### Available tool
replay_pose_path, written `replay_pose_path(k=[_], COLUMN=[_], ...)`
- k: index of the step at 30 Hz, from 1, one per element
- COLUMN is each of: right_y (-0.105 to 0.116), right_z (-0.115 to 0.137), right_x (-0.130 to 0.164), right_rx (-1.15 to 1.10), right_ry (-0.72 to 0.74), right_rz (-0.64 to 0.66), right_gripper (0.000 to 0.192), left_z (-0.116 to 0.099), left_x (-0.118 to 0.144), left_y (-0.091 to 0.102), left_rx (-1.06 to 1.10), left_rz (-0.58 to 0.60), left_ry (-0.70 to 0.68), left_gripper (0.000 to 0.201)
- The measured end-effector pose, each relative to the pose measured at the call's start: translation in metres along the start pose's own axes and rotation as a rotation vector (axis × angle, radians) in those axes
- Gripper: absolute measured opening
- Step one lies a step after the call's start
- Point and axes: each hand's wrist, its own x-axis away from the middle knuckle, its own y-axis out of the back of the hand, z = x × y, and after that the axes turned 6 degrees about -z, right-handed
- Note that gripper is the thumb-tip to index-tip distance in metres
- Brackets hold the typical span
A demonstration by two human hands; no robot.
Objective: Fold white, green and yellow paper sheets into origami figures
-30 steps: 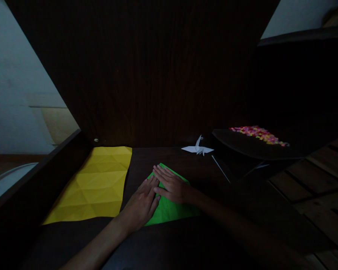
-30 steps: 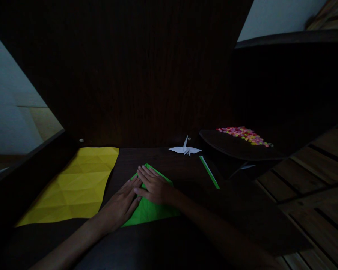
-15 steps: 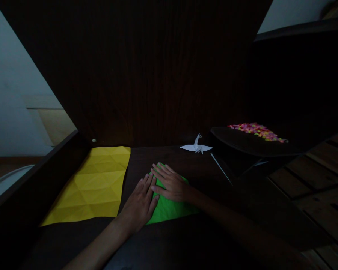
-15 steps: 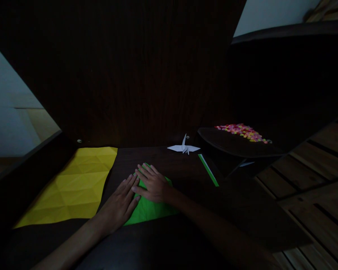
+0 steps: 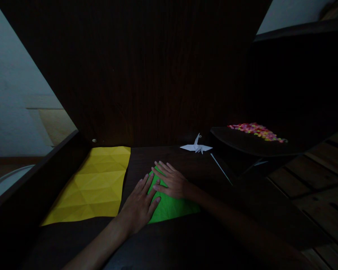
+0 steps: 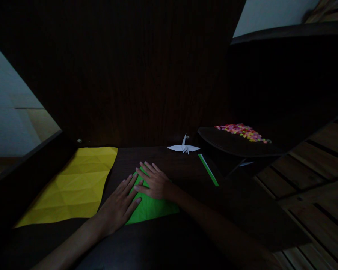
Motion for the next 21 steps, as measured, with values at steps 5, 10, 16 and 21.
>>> replay_pose_path(k=[5,10,16,21], right_y=[-0.002,-0.002,0.0,0.001], right_z=[-0.003,-0.008,-0.01,-0.01], right_x=[0.001,0.01,0.024,0.032], right_rx=[-0.019,-0.011,-0.007,-0.003], right_ry=[0.0,-0.005,-0.01,-0.016], right_rz=[-0.036,-0.046,-0.099,-0.114], right_gripper=[0.077,0.08,0.083,0.084], left_z=[0.001,0.0,0.0,-0.001], left_x=[0.0,0.0,0.001,-0.001], left_y=[0.001,0.002,0.001,0.003], left_rx=[-0.001,0.012,0.01,0.012], left_rz=[0.003,0.006,-0.001,0.017], left_ry=[0.002,0.008,0.004,0.014], left_gripper=[0.053,0.053,0.054,0.053])
